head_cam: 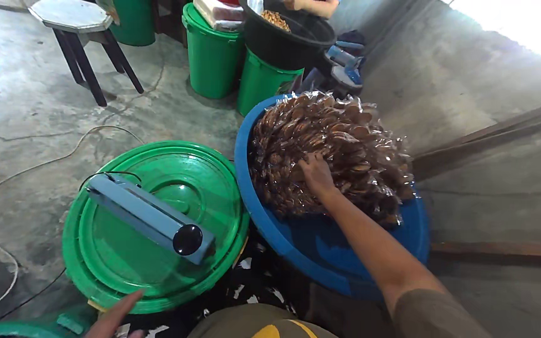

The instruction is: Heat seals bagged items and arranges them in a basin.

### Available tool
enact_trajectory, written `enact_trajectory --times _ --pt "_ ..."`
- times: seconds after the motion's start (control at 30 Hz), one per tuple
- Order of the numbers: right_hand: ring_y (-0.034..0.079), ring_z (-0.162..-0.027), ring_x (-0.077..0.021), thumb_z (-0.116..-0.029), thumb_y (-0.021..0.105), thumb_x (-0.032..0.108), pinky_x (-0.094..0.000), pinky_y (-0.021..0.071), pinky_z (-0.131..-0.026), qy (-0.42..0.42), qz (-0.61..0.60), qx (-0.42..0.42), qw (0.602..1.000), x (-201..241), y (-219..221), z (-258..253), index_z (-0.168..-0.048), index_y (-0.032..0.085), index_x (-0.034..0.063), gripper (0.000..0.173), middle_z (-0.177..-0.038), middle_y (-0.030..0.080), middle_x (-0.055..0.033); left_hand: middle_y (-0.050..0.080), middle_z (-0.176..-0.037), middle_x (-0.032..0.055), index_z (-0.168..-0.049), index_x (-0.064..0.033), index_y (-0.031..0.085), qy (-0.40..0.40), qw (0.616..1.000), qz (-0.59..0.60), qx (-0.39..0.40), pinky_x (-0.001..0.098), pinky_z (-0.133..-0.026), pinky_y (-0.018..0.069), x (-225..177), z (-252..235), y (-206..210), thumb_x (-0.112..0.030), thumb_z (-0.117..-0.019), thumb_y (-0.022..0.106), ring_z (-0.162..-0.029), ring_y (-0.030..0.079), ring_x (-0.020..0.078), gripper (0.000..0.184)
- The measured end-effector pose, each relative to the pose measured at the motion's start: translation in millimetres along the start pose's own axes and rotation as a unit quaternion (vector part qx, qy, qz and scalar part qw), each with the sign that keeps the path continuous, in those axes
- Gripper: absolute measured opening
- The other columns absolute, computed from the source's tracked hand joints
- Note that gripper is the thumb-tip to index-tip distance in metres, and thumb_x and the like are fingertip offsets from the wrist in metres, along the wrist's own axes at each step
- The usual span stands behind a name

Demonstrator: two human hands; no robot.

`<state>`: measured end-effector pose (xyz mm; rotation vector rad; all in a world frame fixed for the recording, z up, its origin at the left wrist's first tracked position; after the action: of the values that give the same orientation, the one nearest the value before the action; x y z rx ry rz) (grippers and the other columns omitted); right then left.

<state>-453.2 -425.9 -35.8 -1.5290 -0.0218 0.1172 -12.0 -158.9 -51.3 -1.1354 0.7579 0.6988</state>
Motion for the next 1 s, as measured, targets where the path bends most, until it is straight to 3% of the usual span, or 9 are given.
enact_trajectory --times 0.13,0.27,0.33,0.4,0.53,0.67,0.73,0.83,1.0 --pt "0.060 -0.119 -0.0395 -0.0931 0.061 0.002 -0.0539 0.0482 -0.103 -0.147 -0.241 -0.052 0.958 81.0 -77.6 72.6 -0.110 0.074 -0.0004 0.022 -0.120 0.067 -0.0228 0.057 -0.139 0.0265 -0.140 0.0111 0.052 0.167 0.973 0.143 0.069 0.0442 -0.110 0.0467 -77.1 -32.7 46.9 -0.030 -0.1054 0.051 -0.129 0.058 0.0305 0.053" --pt "0.061 -0.120 -0.0292 -0.0916 0.067 0.000 -0.0365 0.0513 -0.104 -0.412 -0.461 0.056 0.784 206.0 -75.7 166.3 -0.098 0.074 0.0007 0.009 -0.124 0.062 -0.0237 0.033 -0.163 0.0107 -0.160 0.0021 0.012 0.202 0.924 0.298 0.129 0.0321 -0.119 0.0347 -91.3 -66.4 98.2 -0.064 -0.1025 0.031 -0.146 0.036 0.0072 0.090" --pt "0.062 -0.118 -0.0280 -0.0890 0.065 -0.002 -0.0308 0.0545 -0.097 -0.324 -0.582 0.039 0.744 218.9 -50.4 170.6 -0.104 0.067 -0.0111 0.018 -0.131 0.053 -0.0333 0.043 -0.157 0.0016 -0.162 -0.0102 0.011 0.162 0.888 0.404 0.147 0.0304 -0.110 0.0459 -71.9 -77.3 111.9 -0.064 -0.1004 0.040 -0.134 0.050 0.0058 0.087" --pt "0.062 -0.116 -0.0173 -0.0899 0.064 0.001 -0.0270 0.0579 -0.087 -0.122 -0.664 0.108 0.730 215.1 -15.0 165.5 -0.128 0.057 -0.0114 0.040 -0.140 0.048 -0.0239 0.056 -0.142 -0.0047 -0.158 -0.0224 0.027 0.097 0.866 0.480 0.102 0.0301 -0.097 0.0556 -47.7 -81.1 111.8 -0.057 -0.0955 0.059 -0.118 0.063 0.0079 0.078" --pt "0.054 -0.063 -0.0021 -0.1030 0.054 0.005 -0.0192 0.0480 -0.057 0.095 -0.699 0.315 0.635 234.5 40.6 168.9 -0.113 0.055 0.0002 0.012 -0.085 0.058 0.0011 0.063 -0.115 -0.0040 -0.138 -0.0089 0.038 0.001 0.887 0.462 -0.015 0.0274 -0.085 0.0594 -16.2 -74.0 102.1 -0.039 -0.0863 0.074 -0.098 0.067 0.0050 0.070" --pt "0.055 -0.073 -0.0038 -0.1034 0.050 0.004 -0.0212 0.0479 -0.069 0.002 -0.598 0.194 0.777 256.3 35.4 125.7 -0.107 0.061 -0.0080 0.017 -0.086 0.059 -0.0046 0.059 -0.121 0.0114 -0.143 0.0000 0.037 -0.077 0.895 0.409 -0.157 0.0312 -0.087 0.0573 5.7 -71.8 78.0 -0.015 -0.0920 0.063 -0.102 0.064 0.0123 0.059" --pt "0.069 -0.097 -0.0207 -0.0961 0.057 -0.001 -0.0375 0.0547 -0.091 -0.102 -0.507 0.094 0.851 278.9 30.1 101.8 -0.112 0.066 -0.0107 0.020 -0.101 0.071 -0.0187 0.057 -0.128 0.0190 -0.145 0.0019 0.037 -0.114 0.891 0.374 -0.232 0.0346 -0.091 0.0553 21.8 -75.8 63.1 -0.010 -0.0950 0.063 -0.108 0.063 0.0182 0.058" --pt "0.069 -0.106 -0.0414 -0.0958 0.064 0.010 -0.0576 0.0516 -0.096 -0.180 -0.343 0.114 0.915 315.9 50.0 67.9 -0.128 0.063 -0.0045 0.036 -0.110 0.071 -0.0266 0.055 -0.131 0.0234 -0.145 0.0026 0.036 -0.144 0.870 0.361 -0.303 0.0390 -0.095 0.0543 44.0 -85.7 49.4 -0.011 -0.0968 0.065 -0.113 0.062 0.0249 0.058" --pt "0.067 -0.097 -0.0312 -0.1106 0.043 0.017 -0.0457 0.0533 -0.088 -0.194 -0.401 0.226 0.867 329.1 3.0 33.1 -0.145 0.048 -0.0010 0.039 -0.114 0.067 -0.0232 0.050 -0.135 0.0273 -0.149 0.0007 0.031 -0.162 0.832 0.415 -0.331 0.0426 -0.092 0.0548 50.4 -98.5 21.5 -0.015 -0.1027 0.058 -0.113 0.061 0.0300 0.056"
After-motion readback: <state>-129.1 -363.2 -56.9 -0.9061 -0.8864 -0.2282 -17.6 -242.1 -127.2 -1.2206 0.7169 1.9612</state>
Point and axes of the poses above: each hand's wrist, its own z-axis away from the middle knuckle, its own y-axis out of the palm, x = y × z, the point moved 9 cm from there along -z, towards the middle knuckle
